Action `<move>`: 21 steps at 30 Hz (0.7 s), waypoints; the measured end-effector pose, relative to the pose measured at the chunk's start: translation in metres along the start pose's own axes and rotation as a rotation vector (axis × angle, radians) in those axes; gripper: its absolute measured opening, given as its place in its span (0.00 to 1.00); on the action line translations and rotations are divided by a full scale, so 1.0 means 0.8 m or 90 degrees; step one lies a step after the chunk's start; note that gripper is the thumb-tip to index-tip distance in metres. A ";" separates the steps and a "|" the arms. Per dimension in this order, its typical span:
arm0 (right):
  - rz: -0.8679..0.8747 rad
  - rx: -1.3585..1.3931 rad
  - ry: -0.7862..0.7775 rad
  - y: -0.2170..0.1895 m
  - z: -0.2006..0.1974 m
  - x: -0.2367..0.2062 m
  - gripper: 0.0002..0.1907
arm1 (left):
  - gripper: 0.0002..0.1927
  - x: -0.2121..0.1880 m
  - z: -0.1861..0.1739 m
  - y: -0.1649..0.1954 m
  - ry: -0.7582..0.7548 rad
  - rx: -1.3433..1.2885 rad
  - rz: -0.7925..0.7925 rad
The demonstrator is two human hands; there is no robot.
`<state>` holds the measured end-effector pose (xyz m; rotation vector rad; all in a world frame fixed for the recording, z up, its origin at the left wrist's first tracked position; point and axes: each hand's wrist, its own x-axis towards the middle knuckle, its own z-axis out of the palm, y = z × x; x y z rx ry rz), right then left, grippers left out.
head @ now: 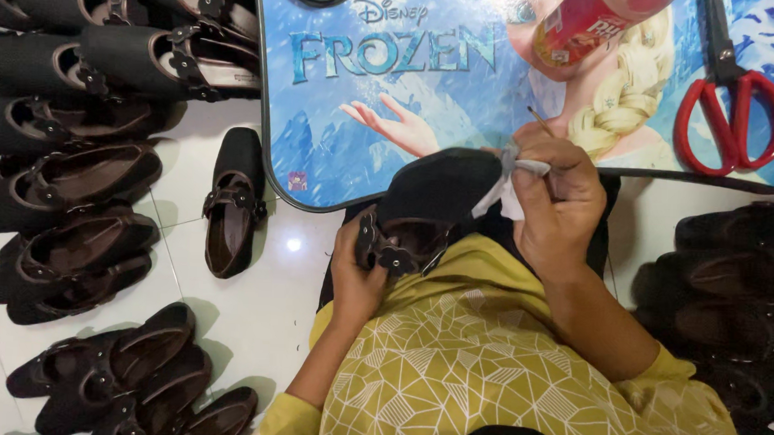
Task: The person sits on the floor holding black shoes on their lap, wipes the uppers and edges with a tissue, and uses a small stick tool to clean along the sole edge. They apply glue from a bottle to a shoe part and set finished shoes aside with the many other shoes on the floor.
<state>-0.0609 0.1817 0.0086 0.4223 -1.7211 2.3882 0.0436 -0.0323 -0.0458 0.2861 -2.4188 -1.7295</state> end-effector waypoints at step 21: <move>0.137 -0.377 0.052 -0.033 -0.008 -0.014 0.06 | 0.29 -0.024 -0.035 0.062 -0.073 -0.211 -0.305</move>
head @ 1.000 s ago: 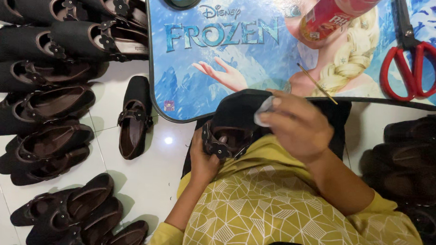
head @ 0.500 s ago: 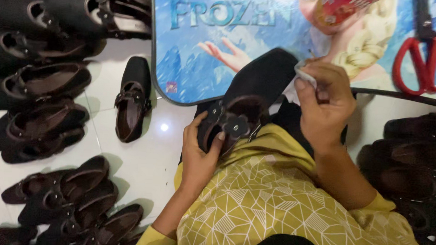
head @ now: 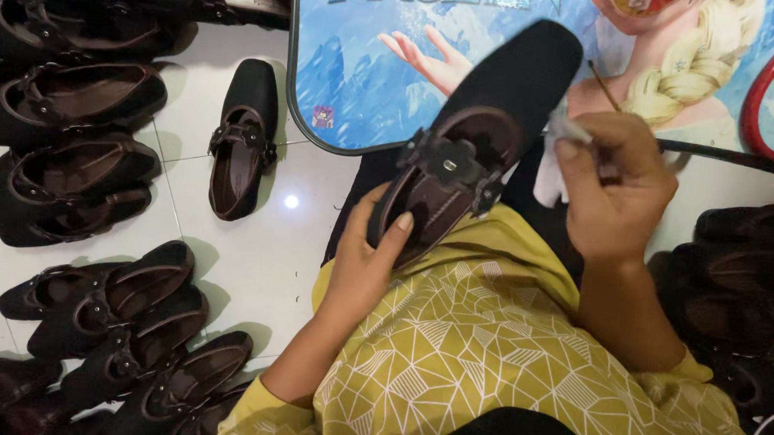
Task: The person sits on the floor holding black shoes on their lap, wipes the uppers and edges with a tissue, and uses a small stick tool to clean along the sole edge. They apply glue from a bottle to a shoe part and set finished shoes aside with the many other shoes on the floor.
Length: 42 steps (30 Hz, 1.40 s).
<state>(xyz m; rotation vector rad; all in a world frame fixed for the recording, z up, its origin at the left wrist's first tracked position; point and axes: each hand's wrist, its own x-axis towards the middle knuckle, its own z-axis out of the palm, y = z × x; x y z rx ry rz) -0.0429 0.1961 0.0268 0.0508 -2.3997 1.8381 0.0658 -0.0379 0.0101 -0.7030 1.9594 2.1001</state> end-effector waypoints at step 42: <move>-0.192 -0.150 -0.151 -0.034 0.005 -0.041 0.12 | 0.34 0.021 0.048 -0.067 -0.229 -0.539 -0.204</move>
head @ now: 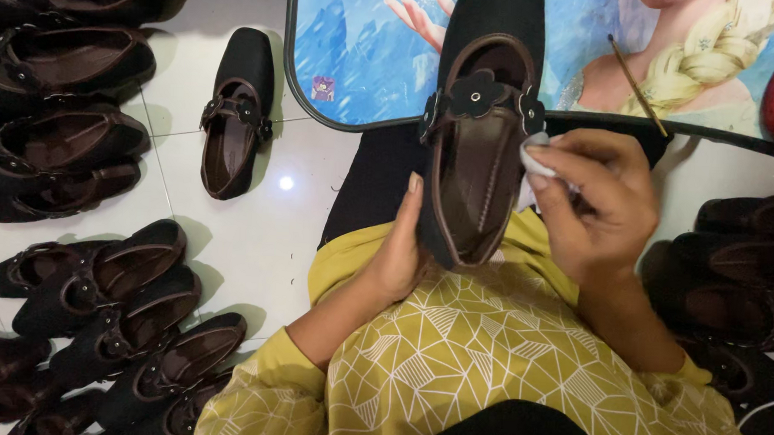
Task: The person sits on the floor holding black shoes on their lap, wipes the uppers and edges with a tissue, and uses a small stick tool to clean along the sole edge. They apply glue from a bottle to a shoe part and set finished shoes aside with the many other shoes on the floor.
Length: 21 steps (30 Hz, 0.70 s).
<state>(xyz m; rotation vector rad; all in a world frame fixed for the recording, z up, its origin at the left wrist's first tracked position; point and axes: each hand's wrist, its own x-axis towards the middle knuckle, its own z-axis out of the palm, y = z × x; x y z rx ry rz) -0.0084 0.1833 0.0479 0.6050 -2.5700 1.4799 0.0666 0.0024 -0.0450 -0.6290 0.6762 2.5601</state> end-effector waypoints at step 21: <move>-0.441 -0.295 0.150 0.018 -0.019 -0.052 0.13 | 0.31 0.009 0.124 0.006 -0.025 -0.104 -0.078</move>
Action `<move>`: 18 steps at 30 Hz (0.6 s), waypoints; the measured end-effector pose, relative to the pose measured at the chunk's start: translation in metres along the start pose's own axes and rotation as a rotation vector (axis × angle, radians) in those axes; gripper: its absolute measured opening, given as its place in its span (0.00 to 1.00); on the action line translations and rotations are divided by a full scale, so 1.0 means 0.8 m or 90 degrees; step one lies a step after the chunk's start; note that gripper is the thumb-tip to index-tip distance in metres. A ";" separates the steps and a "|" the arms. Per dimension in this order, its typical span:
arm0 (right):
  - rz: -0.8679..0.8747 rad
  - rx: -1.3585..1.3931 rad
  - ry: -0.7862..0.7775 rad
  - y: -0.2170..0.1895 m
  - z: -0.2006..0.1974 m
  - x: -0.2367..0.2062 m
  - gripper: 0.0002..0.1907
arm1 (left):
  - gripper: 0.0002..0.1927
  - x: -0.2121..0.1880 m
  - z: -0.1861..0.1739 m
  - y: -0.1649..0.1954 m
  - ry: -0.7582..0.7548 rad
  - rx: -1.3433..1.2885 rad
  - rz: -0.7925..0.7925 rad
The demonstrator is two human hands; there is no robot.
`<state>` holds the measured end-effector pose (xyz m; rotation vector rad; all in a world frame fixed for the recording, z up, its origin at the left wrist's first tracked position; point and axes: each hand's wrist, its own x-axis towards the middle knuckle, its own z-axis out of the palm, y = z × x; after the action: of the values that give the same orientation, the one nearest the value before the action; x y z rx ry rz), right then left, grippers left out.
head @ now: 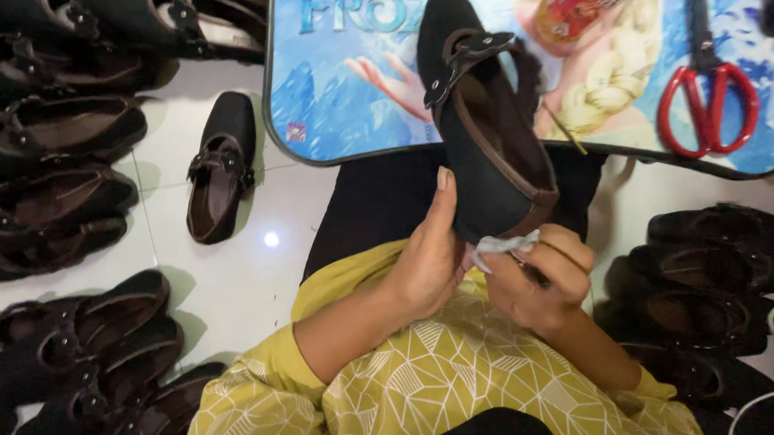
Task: The person sits on the floor holding black shoes on their lap, wipes the uppers and edges with a tissue, and uses a small stick tool to clean along the sole edge. They apply glue from a bottle to a shoe part and set finished shoes aside with the many other shoes on the floor.
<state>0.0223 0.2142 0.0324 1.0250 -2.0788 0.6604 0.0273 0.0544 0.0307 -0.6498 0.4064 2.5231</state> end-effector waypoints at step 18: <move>0.462 0.146 -0.070 0.040 -0.030 0.024 0.07 | 0.40 0.024 -0.028 -0.032 -0.047 0.582 0.199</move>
<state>-0.0033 0.2397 0.0582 0.3911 -2.5173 1.2402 0.0347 0.0746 -0.0018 -0.1298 1.5885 2.2471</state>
